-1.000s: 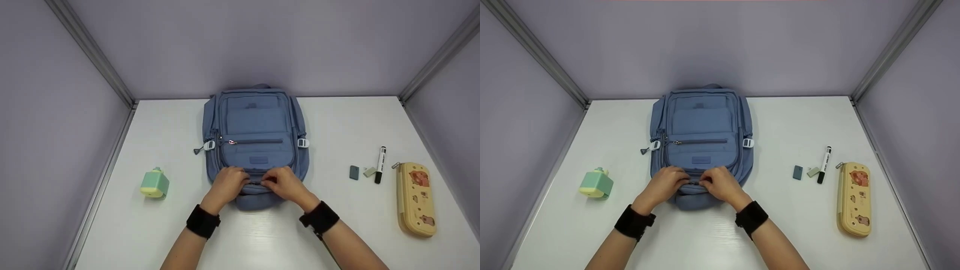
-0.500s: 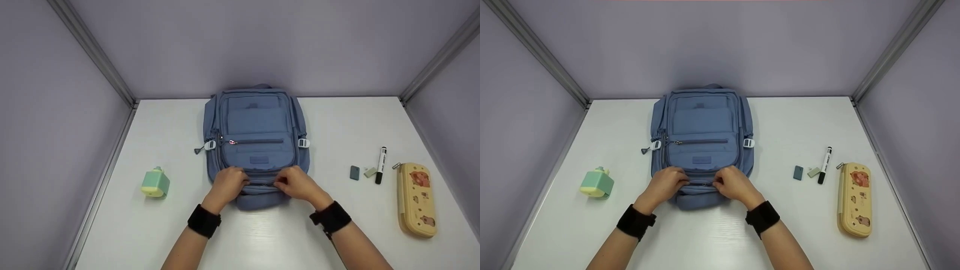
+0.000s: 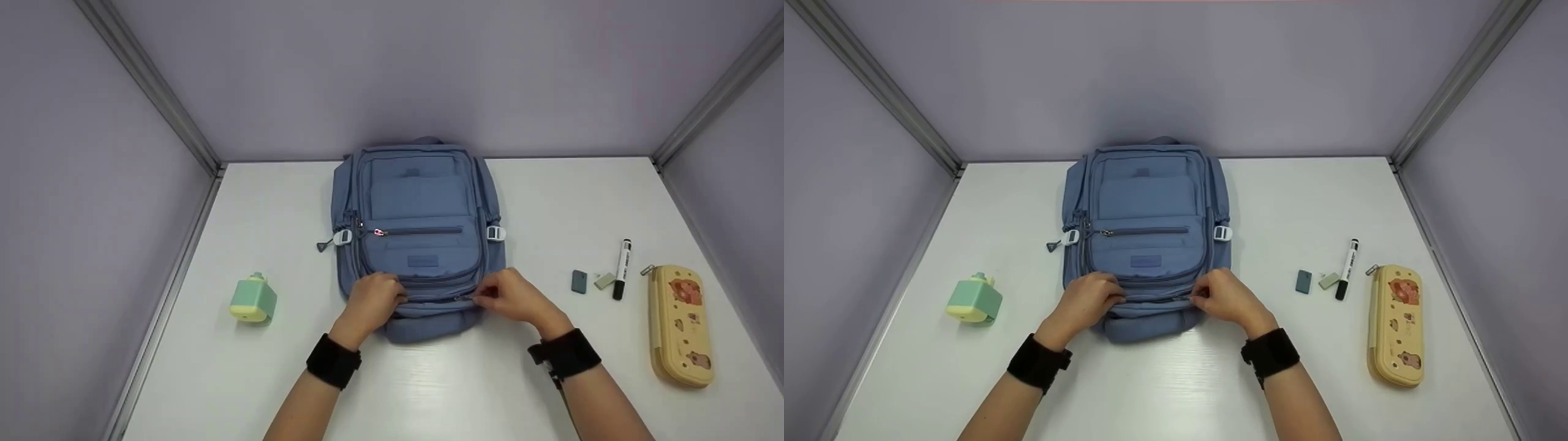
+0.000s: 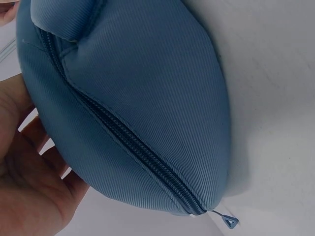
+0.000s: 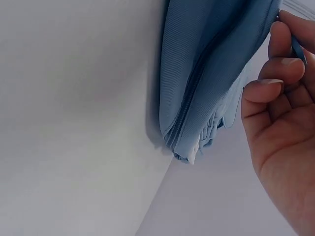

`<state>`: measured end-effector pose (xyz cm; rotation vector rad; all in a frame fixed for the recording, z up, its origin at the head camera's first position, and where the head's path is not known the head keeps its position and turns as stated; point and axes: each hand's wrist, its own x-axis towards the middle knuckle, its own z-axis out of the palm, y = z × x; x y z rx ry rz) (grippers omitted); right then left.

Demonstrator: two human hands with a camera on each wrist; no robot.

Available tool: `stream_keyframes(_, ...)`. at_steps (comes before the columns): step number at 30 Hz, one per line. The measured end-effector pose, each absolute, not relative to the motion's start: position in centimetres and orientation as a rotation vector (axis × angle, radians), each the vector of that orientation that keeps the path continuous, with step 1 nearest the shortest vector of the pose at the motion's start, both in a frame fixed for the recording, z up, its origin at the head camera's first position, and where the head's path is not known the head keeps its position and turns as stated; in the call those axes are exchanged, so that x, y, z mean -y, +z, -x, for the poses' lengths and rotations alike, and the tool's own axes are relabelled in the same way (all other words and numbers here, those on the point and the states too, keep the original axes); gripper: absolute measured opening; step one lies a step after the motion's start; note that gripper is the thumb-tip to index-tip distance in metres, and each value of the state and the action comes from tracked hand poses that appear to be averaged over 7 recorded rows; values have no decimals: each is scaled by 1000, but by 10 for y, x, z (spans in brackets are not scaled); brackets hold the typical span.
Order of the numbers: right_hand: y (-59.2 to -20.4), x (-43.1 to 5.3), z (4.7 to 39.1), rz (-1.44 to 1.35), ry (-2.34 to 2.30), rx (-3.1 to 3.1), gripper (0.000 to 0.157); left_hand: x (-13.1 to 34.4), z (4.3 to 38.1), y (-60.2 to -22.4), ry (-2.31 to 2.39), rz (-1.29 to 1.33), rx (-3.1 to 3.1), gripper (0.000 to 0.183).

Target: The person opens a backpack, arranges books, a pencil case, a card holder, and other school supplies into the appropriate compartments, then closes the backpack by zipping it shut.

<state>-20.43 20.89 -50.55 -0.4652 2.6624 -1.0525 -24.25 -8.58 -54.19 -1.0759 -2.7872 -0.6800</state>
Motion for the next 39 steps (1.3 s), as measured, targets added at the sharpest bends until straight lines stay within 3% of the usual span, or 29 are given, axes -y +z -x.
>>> stream_keyframes(29,-501,-241,222,117,-784,-2976,5,86,243,-541,-657,1119,2766,5)
stream_keyframes(39,-507,-236,224,195,-824,-2853,10,82,243,-533,-670,1120,2779,11)
